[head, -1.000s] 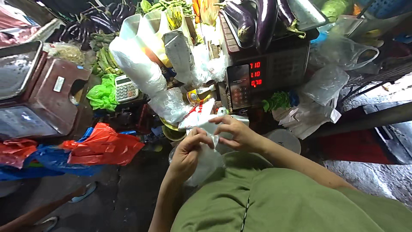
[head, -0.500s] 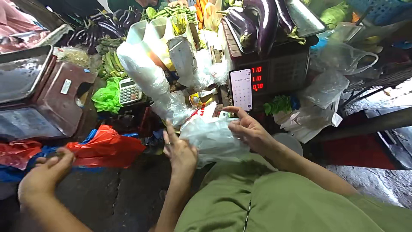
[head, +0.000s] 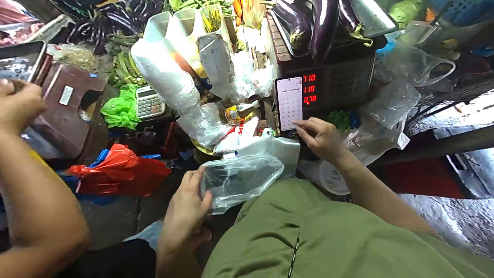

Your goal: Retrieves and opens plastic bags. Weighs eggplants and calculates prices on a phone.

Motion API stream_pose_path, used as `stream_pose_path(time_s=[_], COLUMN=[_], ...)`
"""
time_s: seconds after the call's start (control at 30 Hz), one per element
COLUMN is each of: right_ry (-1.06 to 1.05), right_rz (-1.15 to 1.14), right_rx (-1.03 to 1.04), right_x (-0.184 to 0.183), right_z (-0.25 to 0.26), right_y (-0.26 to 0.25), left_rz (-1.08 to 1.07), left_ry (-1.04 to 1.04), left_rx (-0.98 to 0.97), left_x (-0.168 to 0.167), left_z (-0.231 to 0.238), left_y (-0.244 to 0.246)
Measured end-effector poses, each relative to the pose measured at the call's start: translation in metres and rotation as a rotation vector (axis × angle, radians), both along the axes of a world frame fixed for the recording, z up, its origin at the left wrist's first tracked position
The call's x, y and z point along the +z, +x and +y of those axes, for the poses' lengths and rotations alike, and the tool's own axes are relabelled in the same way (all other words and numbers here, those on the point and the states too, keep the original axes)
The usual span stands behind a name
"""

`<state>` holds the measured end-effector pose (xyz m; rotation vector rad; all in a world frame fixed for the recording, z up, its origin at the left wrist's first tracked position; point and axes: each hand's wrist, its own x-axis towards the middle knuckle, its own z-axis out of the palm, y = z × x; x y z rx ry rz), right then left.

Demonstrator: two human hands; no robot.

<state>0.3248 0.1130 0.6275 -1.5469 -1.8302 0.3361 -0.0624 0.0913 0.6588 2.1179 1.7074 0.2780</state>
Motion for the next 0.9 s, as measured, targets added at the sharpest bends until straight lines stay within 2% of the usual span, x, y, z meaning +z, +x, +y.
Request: stream_pose_path(time_s=[0.13,0.27,0.33,0.4,0.47,0.53,0.6,0.73,0.9], right_ry=[0.149,0.250,0.280,0.231,0.096,0.062,0.081,0.148,0.257], right_rz=[-0.202,-0.212,-0.177,-0.099,-0.001,0.032,0.013,-0.102,-0.219], right_rx=[-0.102,-0.081,-0.164,-0.345,-0.495,-0.550,-0.478,-0.191,-0.141], right_x=[-0.005,-0.010,-0.012,-0.006,0.008,0.013,0.010,-0.011,-0.027], right_z=[0.026,0.031,0.028,0.025,0.021,0.022,0.022,0.021,0.025], right_y=[-0.010,-0.026,-0.028,-0.025,-0.019,-0.014,-0.012,-0.020,-0.031], left_rz=[0.012,0.000,0.008,0.019,0.015,0.013,0.014,0.028,0.042], left_ry=[-0.002,-0.008,0.007,0.000,0.010,0.021,0.008,-0.040,-0.027], left_rx=[-0.010,-0.030,-0.028,0.003,0.017,0.016,0.012,-0.005,-0.023], left_x=[0.001,0.000,-0.005,-0.005,-0.006,-0.007,-0.006,-0.004,-0.005], left_z=[0.003,0.003,0.004,0.006,0.006,0.006,0.007,0.008,0.009], left_y=[0.007,0.010,0.007,0.006,0.004,0.004,0.006,0.009,0.007])
